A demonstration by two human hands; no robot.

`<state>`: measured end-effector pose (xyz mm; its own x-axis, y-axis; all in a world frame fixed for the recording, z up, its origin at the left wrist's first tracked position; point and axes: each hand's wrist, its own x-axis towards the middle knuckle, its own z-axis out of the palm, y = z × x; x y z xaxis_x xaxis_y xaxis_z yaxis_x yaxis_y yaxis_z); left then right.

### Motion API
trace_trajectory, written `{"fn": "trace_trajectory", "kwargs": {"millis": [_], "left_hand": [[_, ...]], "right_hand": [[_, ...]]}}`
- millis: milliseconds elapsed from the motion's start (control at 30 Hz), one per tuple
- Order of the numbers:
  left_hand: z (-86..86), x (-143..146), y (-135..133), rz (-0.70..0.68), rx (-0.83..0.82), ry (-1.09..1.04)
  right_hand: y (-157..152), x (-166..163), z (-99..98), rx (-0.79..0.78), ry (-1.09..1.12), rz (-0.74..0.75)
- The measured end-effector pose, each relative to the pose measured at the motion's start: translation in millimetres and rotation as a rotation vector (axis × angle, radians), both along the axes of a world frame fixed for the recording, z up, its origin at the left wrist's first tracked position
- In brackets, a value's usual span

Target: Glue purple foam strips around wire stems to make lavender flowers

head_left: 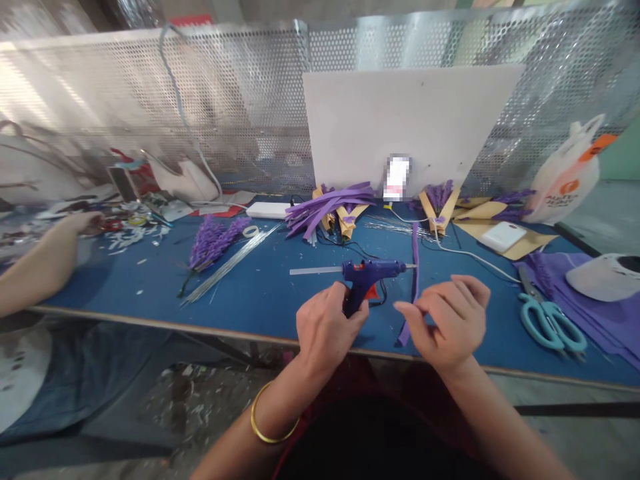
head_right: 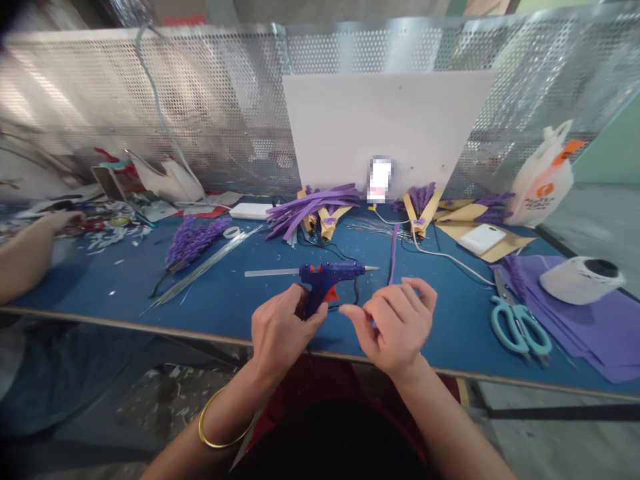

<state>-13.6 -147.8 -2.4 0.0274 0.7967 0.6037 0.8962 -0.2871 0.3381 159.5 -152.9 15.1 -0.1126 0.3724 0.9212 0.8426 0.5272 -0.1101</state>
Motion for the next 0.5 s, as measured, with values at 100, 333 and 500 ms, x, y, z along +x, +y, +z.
{"fn": "trace_trajectory", "kwargs": {"millis": [100,333,500], "left_hand": [[-0.3,1,-1,-0.016,-0.015,0.0],[0.9,4,-4,-0.032,0.002,0.009],[0.9,6,-5,-0.047,0.026,0.023]], "right_hand": [[2,2,-1.2,0.0,0.082,-0.024],[0,2,6.4,0.002,0.046,0.028],[3,0,11.2,0.013,-0.071,-0.013]]}}
